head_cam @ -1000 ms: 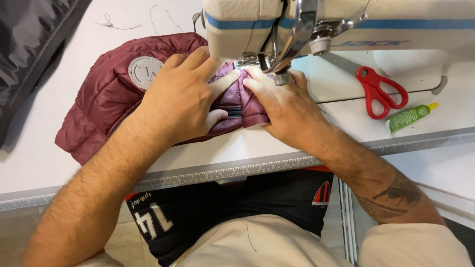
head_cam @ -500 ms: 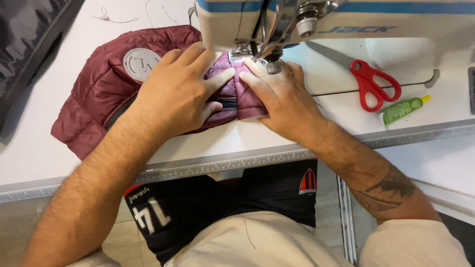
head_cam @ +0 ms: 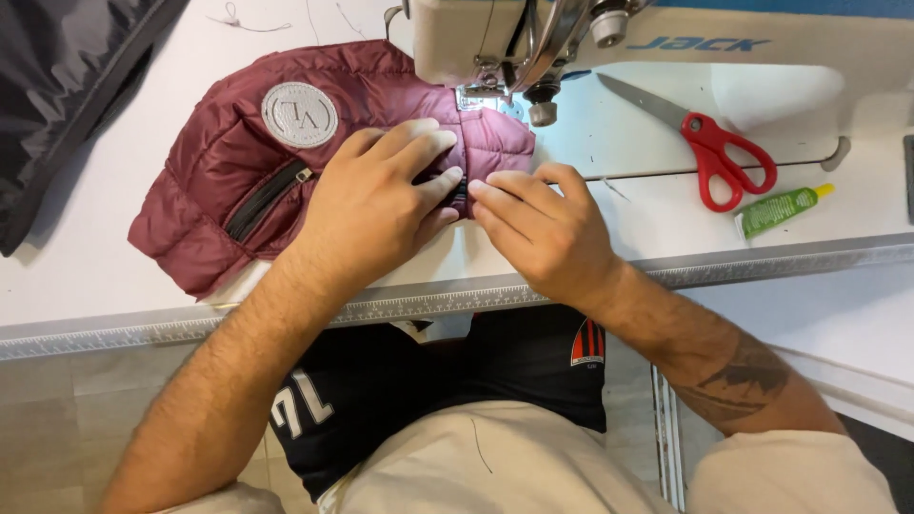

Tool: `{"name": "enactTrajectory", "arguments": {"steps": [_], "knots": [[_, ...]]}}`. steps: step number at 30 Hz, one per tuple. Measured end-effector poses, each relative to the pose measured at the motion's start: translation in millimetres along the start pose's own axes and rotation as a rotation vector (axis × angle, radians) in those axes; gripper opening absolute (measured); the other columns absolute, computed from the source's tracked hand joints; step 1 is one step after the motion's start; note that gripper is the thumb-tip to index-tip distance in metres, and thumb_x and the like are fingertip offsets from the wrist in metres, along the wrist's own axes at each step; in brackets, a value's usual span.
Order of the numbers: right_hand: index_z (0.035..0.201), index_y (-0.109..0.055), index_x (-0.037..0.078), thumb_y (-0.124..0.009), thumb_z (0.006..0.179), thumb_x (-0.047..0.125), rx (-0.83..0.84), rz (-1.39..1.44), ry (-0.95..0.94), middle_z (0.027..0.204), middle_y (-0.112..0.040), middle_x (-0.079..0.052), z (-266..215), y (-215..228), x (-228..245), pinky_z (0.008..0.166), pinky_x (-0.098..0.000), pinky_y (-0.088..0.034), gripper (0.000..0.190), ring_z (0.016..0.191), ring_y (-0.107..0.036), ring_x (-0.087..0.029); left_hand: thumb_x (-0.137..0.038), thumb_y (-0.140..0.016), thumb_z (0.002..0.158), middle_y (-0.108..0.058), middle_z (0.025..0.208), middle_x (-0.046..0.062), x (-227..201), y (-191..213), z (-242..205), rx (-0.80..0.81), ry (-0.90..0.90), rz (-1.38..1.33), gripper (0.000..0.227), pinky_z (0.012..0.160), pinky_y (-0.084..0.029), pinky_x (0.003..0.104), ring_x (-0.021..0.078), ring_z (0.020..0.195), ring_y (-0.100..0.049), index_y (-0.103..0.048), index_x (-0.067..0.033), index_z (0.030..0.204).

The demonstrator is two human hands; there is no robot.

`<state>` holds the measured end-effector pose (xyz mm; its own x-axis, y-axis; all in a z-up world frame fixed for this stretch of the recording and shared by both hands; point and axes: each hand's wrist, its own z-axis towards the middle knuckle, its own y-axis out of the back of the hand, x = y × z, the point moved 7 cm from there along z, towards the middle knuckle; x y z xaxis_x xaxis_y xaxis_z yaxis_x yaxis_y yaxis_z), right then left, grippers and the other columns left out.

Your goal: Preparing and aligning fabric pieces for sewing on an industrial sewing machine, including trimming with scissors.

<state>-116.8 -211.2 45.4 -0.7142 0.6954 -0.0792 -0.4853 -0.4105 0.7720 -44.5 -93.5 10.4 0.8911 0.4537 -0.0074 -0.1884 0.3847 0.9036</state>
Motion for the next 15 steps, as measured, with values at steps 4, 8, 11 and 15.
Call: {"name": "enactTrajectory", "arguments": {"steps": [4, 8, 11, 15], "knots": [[0.092, -0.072, -0.001, -0.058, 0.105, 0.0, 0.027, 0.048, -0.05, 0.11, -0.078, -0.012, -4.0, -6.1, -5.9, 0.078, -0.0376, -0.043, 0.019, 0.1, -0.072, -0.027, -0.041, -0.085, 0.081, -0.066, 0.13, 0.007, 3.5, -1.2, 2.4, -0.016, 0.018, -0.025, 0.039, 0.084, -0.049, 0.041, 0.0263, 0.122, -0.061, -0.077, -0.0153, 0.109], [0.09, -0.071, 0.001, -0.061, 0.103, 0.0, 0.051, 0.09, -0.086, 0.11, -0.078, -0.01, -8.3, -8.6, -9.4, 0.081, -0.0386, -0.041, 0.016, 0.103, -0.072, -0.026, -0.042, -0.083, 0.084, -0.064, 0.123, 0.007, 1.8, 3.8, 6.1, -0.001, 0.022, -0.009, 0.048, 0.081, -0.049, 0.04, 0.0258, 0.116, -0.061, -0.067, -0.0179, 0.122], [0.091, -0.073, 0.001, -0.065, 0.102, -0.001, 0.054, 0.086, -0.066, 0.108, -0.077, -0.01, -7.8, -8.4, -9.3, 0.081, -0.0392, -0.042, 0.013, 0.103, -0.072, -0.027, -0.049, -0.071, 0.095, -0.061, 0.123, 0.007, -1.3, 4.0, 7.5, 0.014, -0.013, 0.041, 0.043, 0.079, -0.046, 0.04, 0.0264, 0.114, -0.058, -0.071, -0.0209, 0.128], [0.095, -0.073, -0.002, -0.071, 0.098, 0.005, 0.121, 0.087, -0.002, 0.111, -0.077, -0.014, -6.2, 7.3, -15.3, 0.084, -0.0402, -0.046, 0.008, 0.109, -0.072, -0.03, -0.046, -0.065, 0.101, -0.062, 0.124, 0.008, -0.6, 2.4, 6.6, 0.01, -0.027, 0.035, 0.037, 0.079, -0.046, 0.041, 0.0278, 0.112, -0.058, -0.073, -0.0204, 0.126]]}}
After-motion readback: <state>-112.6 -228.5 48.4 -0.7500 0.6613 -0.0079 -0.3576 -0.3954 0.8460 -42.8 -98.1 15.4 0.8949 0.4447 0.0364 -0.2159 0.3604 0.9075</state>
